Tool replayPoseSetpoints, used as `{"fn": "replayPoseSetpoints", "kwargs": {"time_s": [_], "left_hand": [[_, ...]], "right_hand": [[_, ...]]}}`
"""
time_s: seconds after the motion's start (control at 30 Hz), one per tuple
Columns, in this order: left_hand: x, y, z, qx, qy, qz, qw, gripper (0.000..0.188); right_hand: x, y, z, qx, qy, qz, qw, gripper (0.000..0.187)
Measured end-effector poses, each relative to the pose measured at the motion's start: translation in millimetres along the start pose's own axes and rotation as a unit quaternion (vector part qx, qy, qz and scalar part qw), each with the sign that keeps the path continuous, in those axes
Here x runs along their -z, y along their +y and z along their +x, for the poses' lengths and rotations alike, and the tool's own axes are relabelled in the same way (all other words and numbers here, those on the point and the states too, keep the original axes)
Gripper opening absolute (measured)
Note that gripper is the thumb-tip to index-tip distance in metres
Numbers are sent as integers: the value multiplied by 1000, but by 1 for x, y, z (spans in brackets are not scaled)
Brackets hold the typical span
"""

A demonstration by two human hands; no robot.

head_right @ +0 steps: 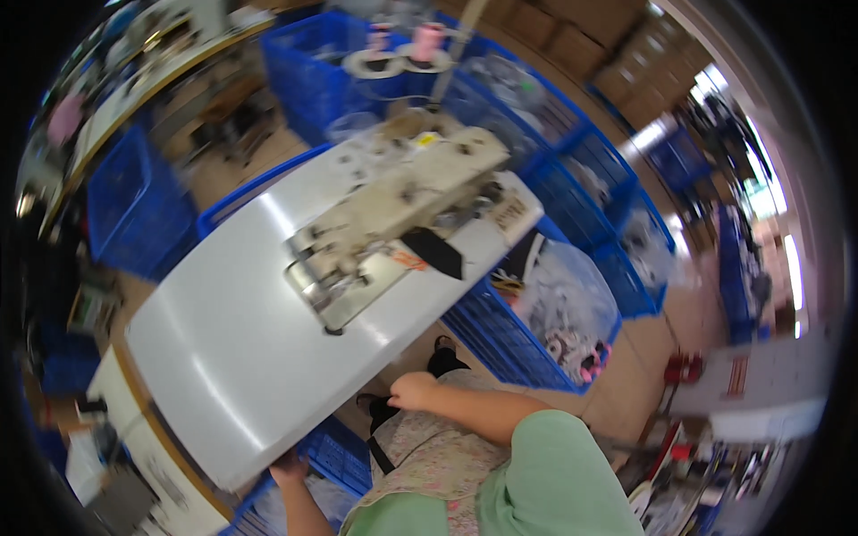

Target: Setting up a sewing machine by replacing thread spools and threading the needle in a factory setting.

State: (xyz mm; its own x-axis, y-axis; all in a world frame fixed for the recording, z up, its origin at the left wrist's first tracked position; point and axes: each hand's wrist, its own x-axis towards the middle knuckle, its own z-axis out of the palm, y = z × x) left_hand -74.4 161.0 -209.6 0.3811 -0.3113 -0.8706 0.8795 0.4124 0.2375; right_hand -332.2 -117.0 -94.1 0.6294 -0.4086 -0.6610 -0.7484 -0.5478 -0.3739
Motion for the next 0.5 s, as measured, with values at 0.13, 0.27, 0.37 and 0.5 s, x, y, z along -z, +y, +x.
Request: {"fn": "replayPoseSetpoints", "kwargs": {"time_s": [0.13,0.27,0.37,0.5], "left_hand": [[137,18,27,168,194,507,823,55],[84,-41,2,128,150,750,632,46],[33,-85,-10,71,51,828,554,43],[-76,-177,-8,4,-49,865,500,33]], "right_hand": [[-18,138,-39,-150,16,124,981,52],[-76,285,-123,-356,81,167,916,46],[-115,359,-144,-392,82,212,891,34],[-128,415,-130,-364,196,300,860,24]]}}
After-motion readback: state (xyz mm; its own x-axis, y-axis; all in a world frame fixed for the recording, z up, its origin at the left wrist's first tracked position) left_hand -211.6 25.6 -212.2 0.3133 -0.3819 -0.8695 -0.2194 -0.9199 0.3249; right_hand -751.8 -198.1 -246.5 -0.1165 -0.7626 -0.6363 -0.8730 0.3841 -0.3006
